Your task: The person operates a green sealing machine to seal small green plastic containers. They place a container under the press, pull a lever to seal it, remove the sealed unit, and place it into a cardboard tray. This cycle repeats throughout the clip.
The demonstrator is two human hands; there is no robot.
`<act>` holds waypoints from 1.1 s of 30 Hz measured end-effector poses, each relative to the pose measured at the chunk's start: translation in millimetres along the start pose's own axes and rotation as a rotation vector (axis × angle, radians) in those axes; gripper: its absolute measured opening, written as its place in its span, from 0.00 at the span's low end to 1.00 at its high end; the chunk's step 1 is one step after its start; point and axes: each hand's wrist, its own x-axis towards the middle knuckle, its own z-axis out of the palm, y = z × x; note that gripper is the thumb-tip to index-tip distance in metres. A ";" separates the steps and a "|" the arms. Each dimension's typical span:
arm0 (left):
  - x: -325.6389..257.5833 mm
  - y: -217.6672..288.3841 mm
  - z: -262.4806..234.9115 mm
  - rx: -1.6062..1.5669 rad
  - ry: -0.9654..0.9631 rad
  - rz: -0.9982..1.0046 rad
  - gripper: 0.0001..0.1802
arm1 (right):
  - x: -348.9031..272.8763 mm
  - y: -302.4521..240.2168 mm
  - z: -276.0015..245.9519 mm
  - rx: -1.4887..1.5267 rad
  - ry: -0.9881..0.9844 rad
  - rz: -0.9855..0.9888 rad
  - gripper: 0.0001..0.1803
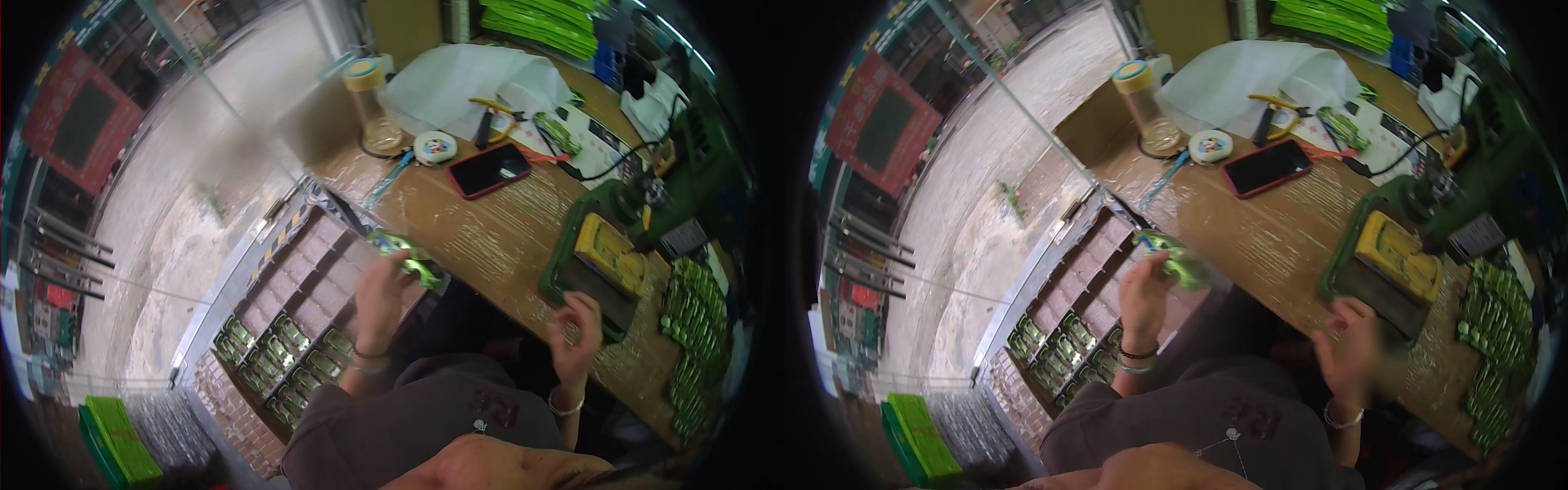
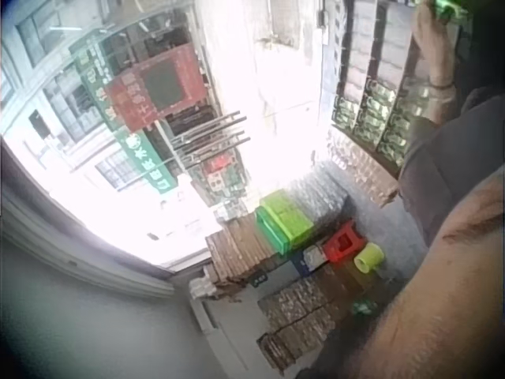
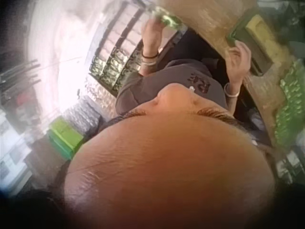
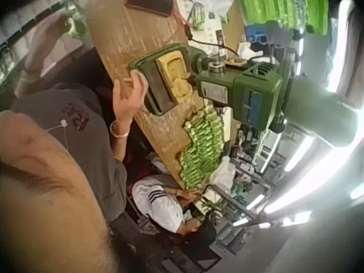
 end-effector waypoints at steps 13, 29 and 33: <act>-23.3 -55.6 201.0 0.089 -0.821 -0.284 0.19 | 23.0 16.9 -32.5 -0.111 0.344 0.057 0.15; 48.4 -25.6 195.6 1.062 -1.290 0.678 0.36 | -18.3 51.0 -70.5 0.570 0.262 0.394 0.14; 99.6 -15.9 214.2 1.116 -1.183 0.840 0.34 | -10.0 66.1 -116.0 0.248 0.338 0.278 0.12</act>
